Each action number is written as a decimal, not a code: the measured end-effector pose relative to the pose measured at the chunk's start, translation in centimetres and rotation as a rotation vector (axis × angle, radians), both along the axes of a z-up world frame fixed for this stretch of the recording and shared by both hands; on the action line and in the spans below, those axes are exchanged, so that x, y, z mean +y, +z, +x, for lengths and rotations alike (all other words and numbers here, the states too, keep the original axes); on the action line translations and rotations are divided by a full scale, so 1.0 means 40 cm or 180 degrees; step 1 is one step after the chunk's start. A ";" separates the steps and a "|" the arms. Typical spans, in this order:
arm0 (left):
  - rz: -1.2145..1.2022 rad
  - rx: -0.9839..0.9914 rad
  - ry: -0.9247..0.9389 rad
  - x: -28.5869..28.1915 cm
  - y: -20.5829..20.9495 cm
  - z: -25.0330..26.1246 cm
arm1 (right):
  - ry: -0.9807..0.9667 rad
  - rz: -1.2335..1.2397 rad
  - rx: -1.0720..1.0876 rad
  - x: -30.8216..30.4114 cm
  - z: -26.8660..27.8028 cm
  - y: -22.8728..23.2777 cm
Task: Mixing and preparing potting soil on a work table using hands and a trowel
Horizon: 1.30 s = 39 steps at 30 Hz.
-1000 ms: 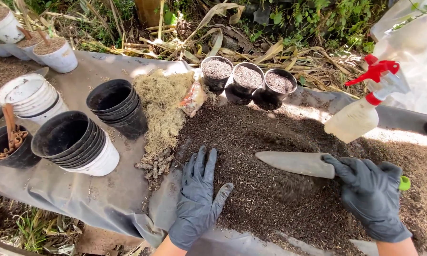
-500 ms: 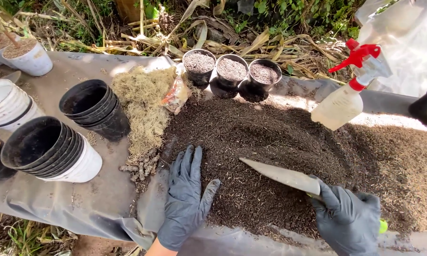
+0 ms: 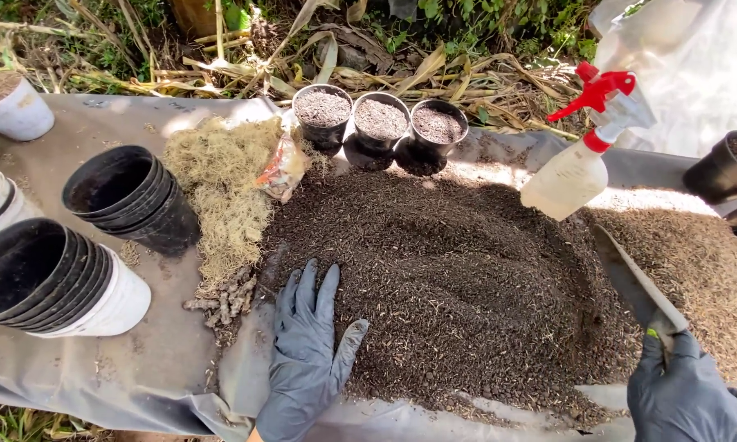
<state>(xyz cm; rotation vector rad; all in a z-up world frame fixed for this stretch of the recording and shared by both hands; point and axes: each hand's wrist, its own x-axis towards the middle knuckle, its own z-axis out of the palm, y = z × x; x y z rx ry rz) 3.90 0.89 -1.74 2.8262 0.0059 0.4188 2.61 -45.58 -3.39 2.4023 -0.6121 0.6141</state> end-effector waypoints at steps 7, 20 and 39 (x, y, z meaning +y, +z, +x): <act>-0.0213 -0.0068 -0.0079 0.003 0.013 -0.006 | -0.0573 0.1296 0.0455 0.084 0.066 0.019; -0.0082 -0.0099 0.0007 -0.002 -0.004 0.000 | 0.0416 0.1287 0.0428 0.247 0.085 0.217; -0.0023 0.0021 0.0006 -0.001 -0.007 0.005 | 0.0500 0.3180 0.1154 0.289 0.219 0.280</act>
